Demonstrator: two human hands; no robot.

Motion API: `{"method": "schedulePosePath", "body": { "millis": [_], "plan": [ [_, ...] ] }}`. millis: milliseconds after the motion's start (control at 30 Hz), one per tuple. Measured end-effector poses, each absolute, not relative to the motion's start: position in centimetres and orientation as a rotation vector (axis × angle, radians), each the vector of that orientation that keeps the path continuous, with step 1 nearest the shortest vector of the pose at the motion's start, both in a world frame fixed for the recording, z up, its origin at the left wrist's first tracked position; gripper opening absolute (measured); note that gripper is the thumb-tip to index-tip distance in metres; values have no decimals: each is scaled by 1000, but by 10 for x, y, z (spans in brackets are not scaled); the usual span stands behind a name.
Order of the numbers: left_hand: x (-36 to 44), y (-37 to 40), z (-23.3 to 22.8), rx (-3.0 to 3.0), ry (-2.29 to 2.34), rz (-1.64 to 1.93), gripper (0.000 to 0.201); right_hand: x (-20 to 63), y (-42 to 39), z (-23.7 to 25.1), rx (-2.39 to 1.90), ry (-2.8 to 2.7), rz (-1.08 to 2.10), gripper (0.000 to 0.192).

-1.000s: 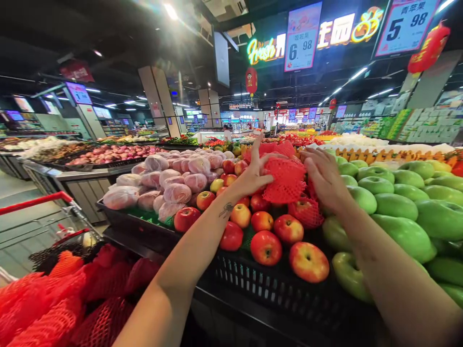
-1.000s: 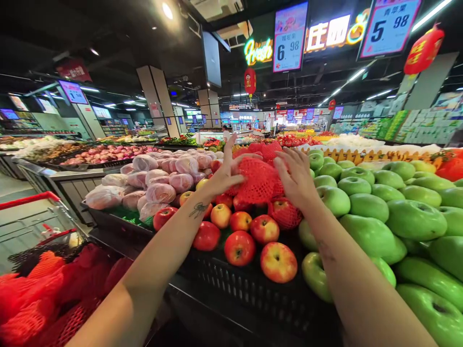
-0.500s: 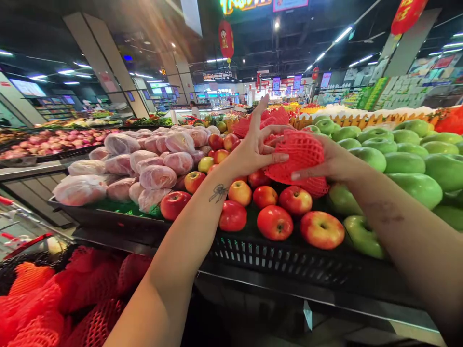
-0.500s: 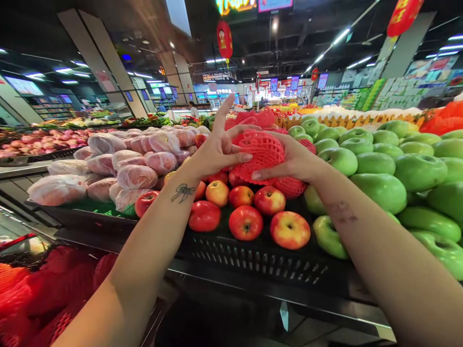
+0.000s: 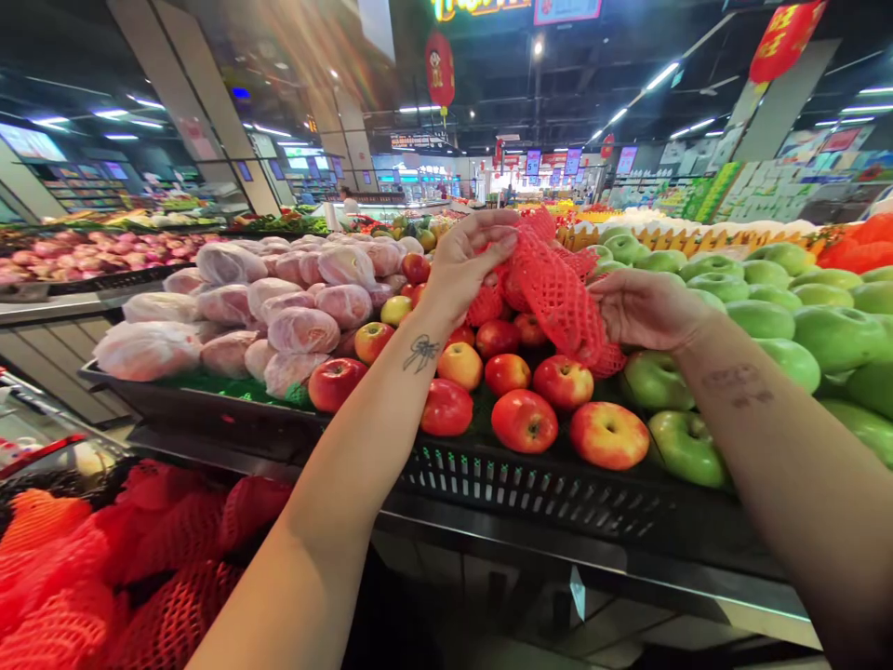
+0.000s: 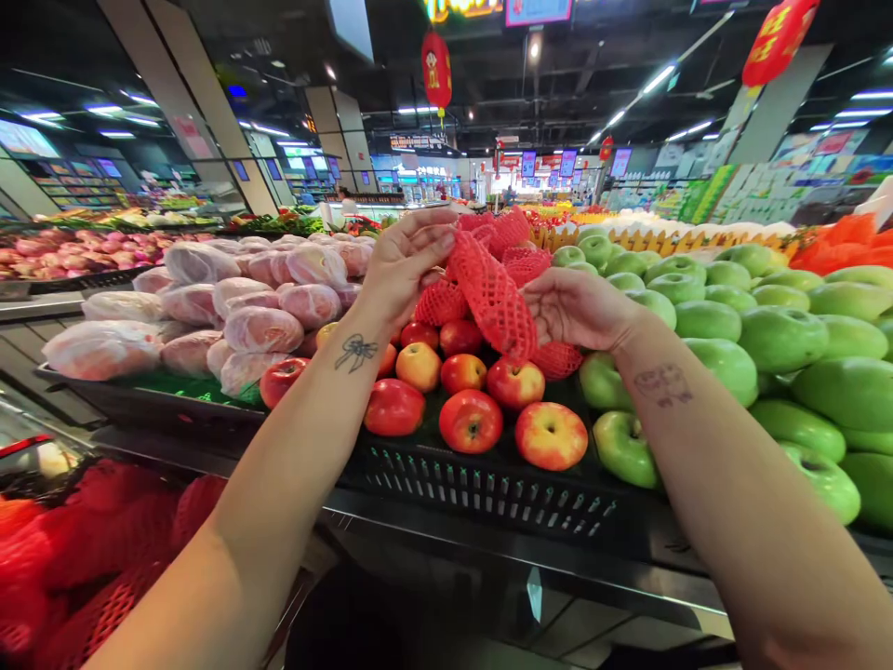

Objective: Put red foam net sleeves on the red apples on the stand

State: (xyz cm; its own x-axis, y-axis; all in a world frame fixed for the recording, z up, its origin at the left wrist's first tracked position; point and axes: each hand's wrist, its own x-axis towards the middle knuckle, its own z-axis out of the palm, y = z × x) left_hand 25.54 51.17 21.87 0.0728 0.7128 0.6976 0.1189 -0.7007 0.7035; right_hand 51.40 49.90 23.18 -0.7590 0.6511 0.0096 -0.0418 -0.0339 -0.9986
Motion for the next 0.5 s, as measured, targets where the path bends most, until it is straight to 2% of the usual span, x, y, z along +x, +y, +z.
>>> {"method": "schedulePosePath", "body": {
  "millis": [33,100,167,233,300,333,433,500],
  "plan": [
    [257,512,217,1933,822,1641,30,514,499,230,-659,-1784,1868,10],
    [257,511,215,2084,829,1458,30,513,496,228,-619,-1875,1851,26],
    [255,506,214,2246,884,1080,27,508,491,226,-600,-1888,1746,41],
    [252,500,214,2343,970,615,29,502,489,224,-654,-1822,1585,47],
    [250,494,214,2400,1015,285,21,496,492,220,-728,-1769,1424,50],
    [251,490,214,2438,1026,185,25,494,496,218,-752,-1756,1348,52],
    [263,482,213,2564,1175,-34,70,493,512,211,-769,-1737,1149,53],
    [272,478,211,2609,1342,-169,89,496,523,207,-747,-1727,1040,52]
  ]
}}
